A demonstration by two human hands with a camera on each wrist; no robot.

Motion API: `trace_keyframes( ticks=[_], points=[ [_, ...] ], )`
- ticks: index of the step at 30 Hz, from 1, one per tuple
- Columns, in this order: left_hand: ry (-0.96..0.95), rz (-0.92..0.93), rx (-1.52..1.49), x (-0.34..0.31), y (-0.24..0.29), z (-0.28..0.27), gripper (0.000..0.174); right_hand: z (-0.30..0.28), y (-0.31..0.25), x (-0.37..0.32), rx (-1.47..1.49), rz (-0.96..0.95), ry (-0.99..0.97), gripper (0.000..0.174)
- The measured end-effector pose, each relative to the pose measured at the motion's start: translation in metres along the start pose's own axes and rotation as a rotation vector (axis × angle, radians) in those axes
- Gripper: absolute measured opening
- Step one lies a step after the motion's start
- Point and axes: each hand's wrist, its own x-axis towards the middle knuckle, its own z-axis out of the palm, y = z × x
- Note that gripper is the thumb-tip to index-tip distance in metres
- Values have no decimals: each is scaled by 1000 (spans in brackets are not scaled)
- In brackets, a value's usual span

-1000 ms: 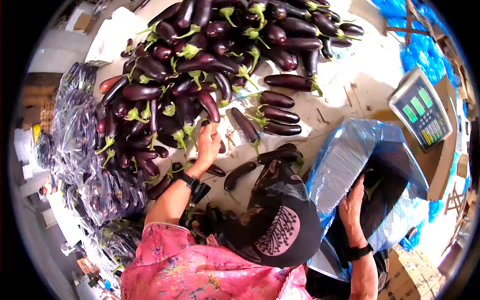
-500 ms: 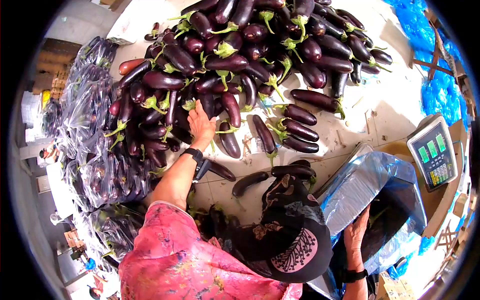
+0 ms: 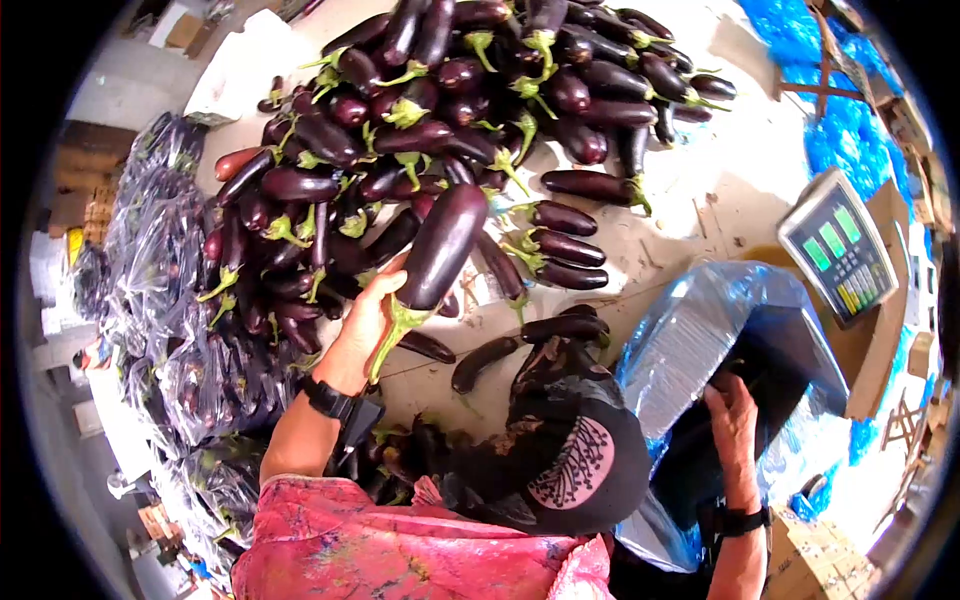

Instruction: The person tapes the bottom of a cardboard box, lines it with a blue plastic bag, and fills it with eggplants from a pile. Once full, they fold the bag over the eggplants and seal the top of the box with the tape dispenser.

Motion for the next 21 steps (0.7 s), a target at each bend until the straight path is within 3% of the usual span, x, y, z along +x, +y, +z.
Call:
trace_keyframes(
  ticks=[4,6,8,10,11,12,14,15,16,18,21],
  points=[
    [-277,40,215,0,24,112,80,-28,-70,-15,176,-122,8,42],
    [-435,71,284,5,25,173,80,-39,-120,-32,417,-181,-27,53],
    [-662,39,302,10,19,235,80,-43,-144,-36,444,-341,11,68],
    [-880,43,564,9,10,291,91,-47,-159,-36,827,-358,-38,69],
    [-1042,-27,541,3,1,312,94,-54,-167,-36,952,-293,-36,61],
    [-1178,-2,624,5,-8,325,89,-61,-174,-36,1079,-228,-26,54],
    [-1280,111,957,5,0,343,74,-79,-149,-37,1047,-174,37,50],
    [-1410,257,1041,19,-2,339,59,-84,-136,-43,930,-107,101,53],
    [-1369,103,1038,30,-3,326,49,-83,-129,-51,801,-86,129,56],
    [-1116,-95,1034,37,3,303,48,-69,-105,-60,829,-32,188,57],
    [-809,-93,976,61,-14,238,50,-52,-69,-53,475,110,208,74]
  ],
)
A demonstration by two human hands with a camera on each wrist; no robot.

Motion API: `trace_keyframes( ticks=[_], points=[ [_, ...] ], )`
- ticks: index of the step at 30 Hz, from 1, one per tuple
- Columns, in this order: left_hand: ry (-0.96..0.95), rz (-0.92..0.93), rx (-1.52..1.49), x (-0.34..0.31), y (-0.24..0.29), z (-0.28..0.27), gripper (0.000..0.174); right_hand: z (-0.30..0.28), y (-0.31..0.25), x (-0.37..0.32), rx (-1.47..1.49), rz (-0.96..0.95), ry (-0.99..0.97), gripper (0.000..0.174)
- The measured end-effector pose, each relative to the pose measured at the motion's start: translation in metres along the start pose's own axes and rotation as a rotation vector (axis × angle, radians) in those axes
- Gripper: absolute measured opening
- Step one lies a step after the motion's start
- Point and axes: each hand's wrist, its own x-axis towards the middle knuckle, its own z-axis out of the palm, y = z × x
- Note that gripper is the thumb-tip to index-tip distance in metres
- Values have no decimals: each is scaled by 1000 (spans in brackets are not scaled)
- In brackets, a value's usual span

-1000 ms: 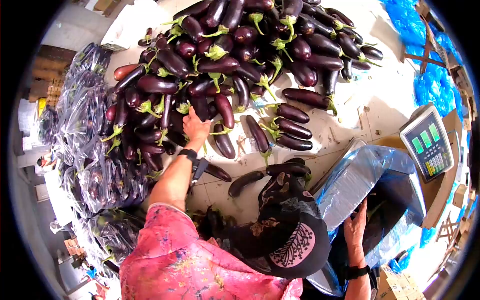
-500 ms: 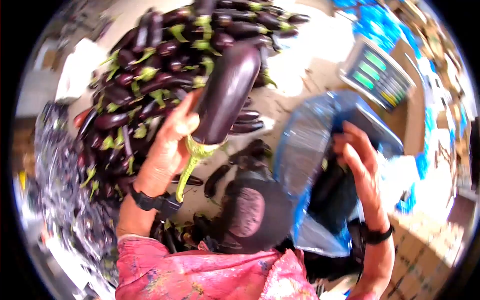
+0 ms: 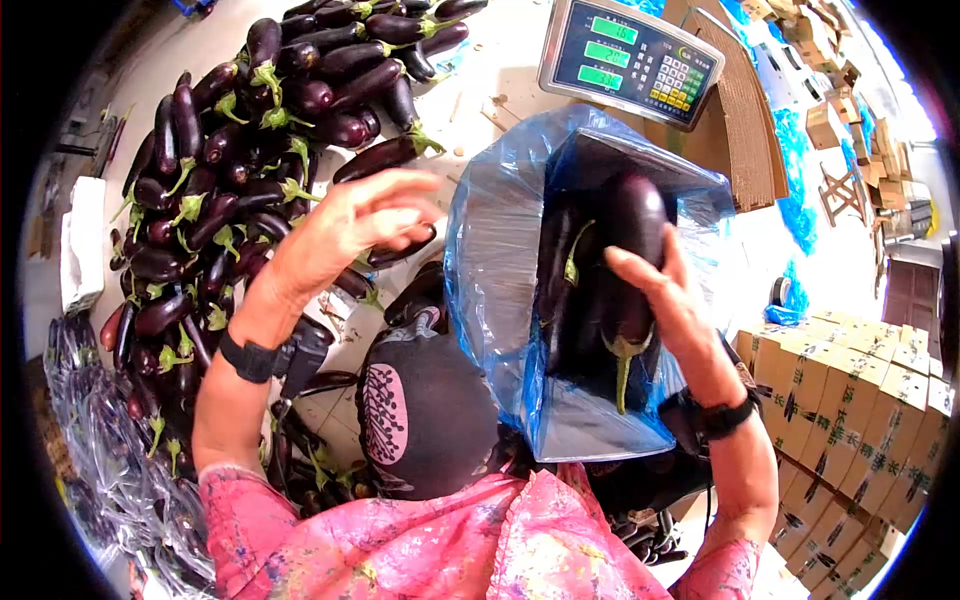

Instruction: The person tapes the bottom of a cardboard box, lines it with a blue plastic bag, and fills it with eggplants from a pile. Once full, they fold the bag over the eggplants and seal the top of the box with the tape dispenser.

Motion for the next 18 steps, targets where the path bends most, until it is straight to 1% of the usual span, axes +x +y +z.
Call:
trace_keyframes(
  ticks=[1,3,4,5,7,8,9,10,11,13,15,16,17,18],
  points=[
    [72,-42,-28,-7,-24,-6,52,3,17,8,-14,35,-28,79],
    [176,-144,-96,-27,-73,-13,55,12,58,24,-112,18,130,85],
    [226,-181,-156,-39,-104,-16,55,17,66,30,-130,-14,180,89],
    [275,-219,-214,-51,-134,-17,56,22,66,36,-232,-25,240,84],
    [359,-298,-307,-73,-175,-11,50,22,98,64,-580,-301,314,79],
    [409,-351,-318,-84,-198,-8,46,27,95,69,-555,-337,312,76],
    [414,-366,-261,-96,-223,-8,43,36,96,70,-520,-380,292,74],
    [412,-393,-171,-104,-238,-5,41,40,105,73,-516,-414,332,73],
    [426,-391,-156,-113,-247,0,40,39,118,75,-510,-442,381,73],
    [440,-375,-158,-125,-255,-3,39,37,120,73,-456,-349,359,74],
    [530,-416,-162,-130,-259,-12,38,27,97,67,-478,-159,239,77],
    [564,-386,-218,-134,-285,-22,39,20,101,69,-500,-168,213,78],
    [590,-383,-136,-136,-272,-30,39,9,106,72,-526,-174,189,79],
    [640,-359,-115,-140,-271,-40,39,5,122,80,-613,-218,226,83]
  ],
)
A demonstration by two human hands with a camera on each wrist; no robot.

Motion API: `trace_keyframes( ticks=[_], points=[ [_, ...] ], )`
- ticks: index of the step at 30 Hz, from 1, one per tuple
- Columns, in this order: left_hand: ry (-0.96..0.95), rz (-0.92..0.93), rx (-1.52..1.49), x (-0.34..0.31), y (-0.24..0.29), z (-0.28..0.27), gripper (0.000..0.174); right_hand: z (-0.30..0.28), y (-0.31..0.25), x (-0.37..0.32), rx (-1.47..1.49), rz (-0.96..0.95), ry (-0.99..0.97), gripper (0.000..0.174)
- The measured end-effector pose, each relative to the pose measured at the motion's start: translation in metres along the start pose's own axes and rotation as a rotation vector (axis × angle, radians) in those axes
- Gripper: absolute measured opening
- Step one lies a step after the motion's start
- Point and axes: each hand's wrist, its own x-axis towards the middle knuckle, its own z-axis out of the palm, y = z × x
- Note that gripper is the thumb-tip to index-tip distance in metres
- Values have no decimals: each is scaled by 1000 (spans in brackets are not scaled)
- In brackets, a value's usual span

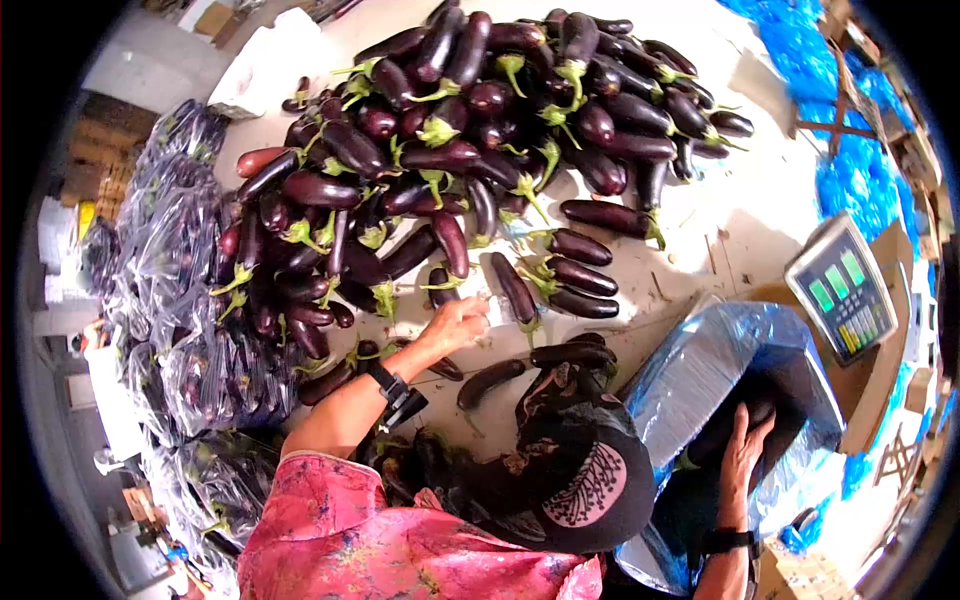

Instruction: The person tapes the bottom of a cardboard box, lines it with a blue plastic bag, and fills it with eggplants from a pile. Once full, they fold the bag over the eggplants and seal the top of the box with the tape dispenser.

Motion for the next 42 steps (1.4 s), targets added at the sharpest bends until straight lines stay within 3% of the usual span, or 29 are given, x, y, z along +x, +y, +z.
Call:
trace_keyframes(
  ticks=[6,10,13,14,15,17,19,20,21,23,25,26,29,31,35,39,42],
  points=[
    [298,139,-28,27,23,-32,26,8,5,-4,30,-42,6,89],
    [387,250,101,41,18,-40,24,7,-3,-14,16,-109,-5,91],
    [633,368,115,42,20,-49,26,7,5,-9,22,-103,-5,90],
    [683,391,95,40,26,-60,30,7,7,-9,20,-104,-7,90],
    [848,342,94,44,33,-73,31,6,3,-10,26,-104,-16,89],
    [1079,481,68,52,49,-114,45,2,-7,-14,39,-103,-25,88],
    [1278,405,71,66,78,-164,67,1,-11,-15,34,-99,-12,84],
    [1320,234,219,66,98,-182,80,0,-11,-13,10,-101,-7,83],
    [1298,134,199,76,110,-202,92,-2,-12,-13,-14,-102,2,82],
    [1287,-61,120,98,120,-225,95,-7,-15,-10,21,-21,-20,80],
    [1226,-84,81,104,111,-241,74,-15,-20,-10,72,18,-78,78],
    [1177,-172,15,109,107,-245,83,-21,-26,-12,106,24,-117,77],
    [924,16,-230,71,112,-206,56,-33,-37,-22,316,127,-209,70],
    [873,189,-455,55,92,-174,49,-36,-28,-22,261,177,-229,69],
    [561,165,-334,-11,88,-81,56,-28,-19,-18,220,161,-211,75],
    [611,167,155,11,-2,-29,62,-21,-3,-12,197,88,-179,78],
    [614,97,258,12,-6,-17,62,-21,-3,-11,250,129,-180,78]
  ],
)
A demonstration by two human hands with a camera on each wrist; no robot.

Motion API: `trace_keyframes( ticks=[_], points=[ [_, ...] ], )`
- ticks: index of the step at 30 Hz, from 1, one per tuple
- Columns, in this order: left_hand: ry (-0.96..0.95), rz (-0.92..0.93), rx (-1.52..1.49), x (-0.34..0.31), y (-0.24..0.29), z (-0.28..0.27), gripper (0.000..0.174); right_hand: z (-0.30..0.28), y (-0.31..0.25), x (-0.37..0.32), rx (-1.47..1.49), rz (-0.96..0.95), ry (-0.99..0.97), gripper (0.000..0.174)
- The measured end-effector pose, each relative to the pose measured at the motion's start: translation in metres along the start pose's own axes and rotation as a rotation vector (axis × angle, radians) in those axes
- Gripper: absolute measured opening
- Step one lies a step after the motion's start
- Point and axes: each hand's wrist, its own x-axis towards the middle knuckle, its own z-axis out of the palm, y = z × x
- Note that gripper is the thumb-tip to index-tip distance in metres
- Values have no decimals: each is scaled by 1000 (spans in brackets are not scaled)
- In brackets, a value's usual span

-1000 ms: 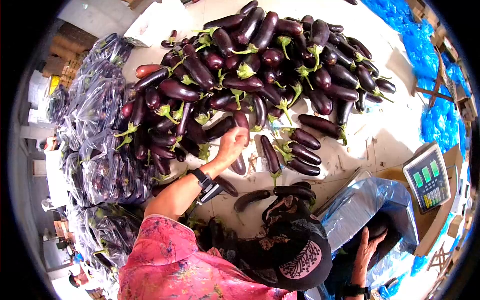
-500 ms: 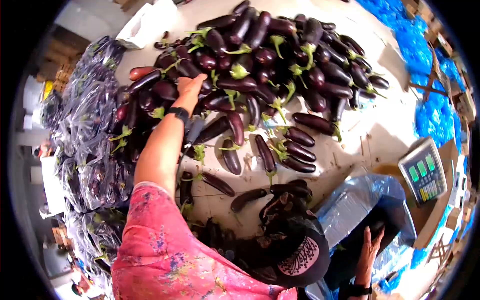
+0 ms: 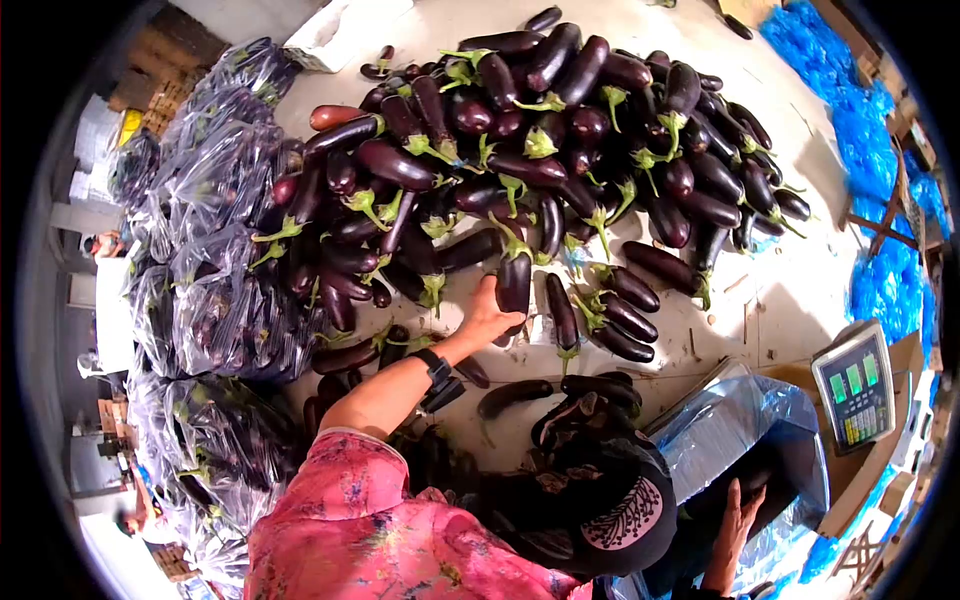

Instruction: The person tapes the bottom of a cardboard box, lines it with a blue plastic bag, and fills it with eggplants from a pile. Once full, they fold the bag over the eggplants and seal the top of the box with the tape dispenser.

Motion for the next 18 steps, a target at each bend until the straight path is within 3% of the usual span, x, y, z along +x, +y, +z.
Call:
trace_keyframes(
  ticks=[3,4,5,8,10,12,13,15,18],
  points=[
    [26,78,-171,26,-30,-3,55,-1,-9,-7,15,13,-24,76],
    [147,171,56,38,-30,-18,49,-3,-10,-10,6,16,-33,74],
    [423,352,260,65,1,-67,52,-7,-5,-11,-6,46,-55,75],
    [620,344,726,127,5,-152,67,-16,13,-9,7,111,-103,77],
    [599,310,1030,164,-22,-198,74,-16,18,-8,67,127,-110,76],
    [242,68,1167,173,-10,-231,80,-14,7,-14,-15,121,-91,70],
    [278,244,1222,184,-29,-240,76,-12,-4,-17,-58,123,-81,66],
    [279,242,1325,198,-29,-241,64,1,-42,-31,75,175,-98,66],
    [202,434,1364,180,-10,-248,45,-2,-23,-24,69,103,-113,64]
  ],
)
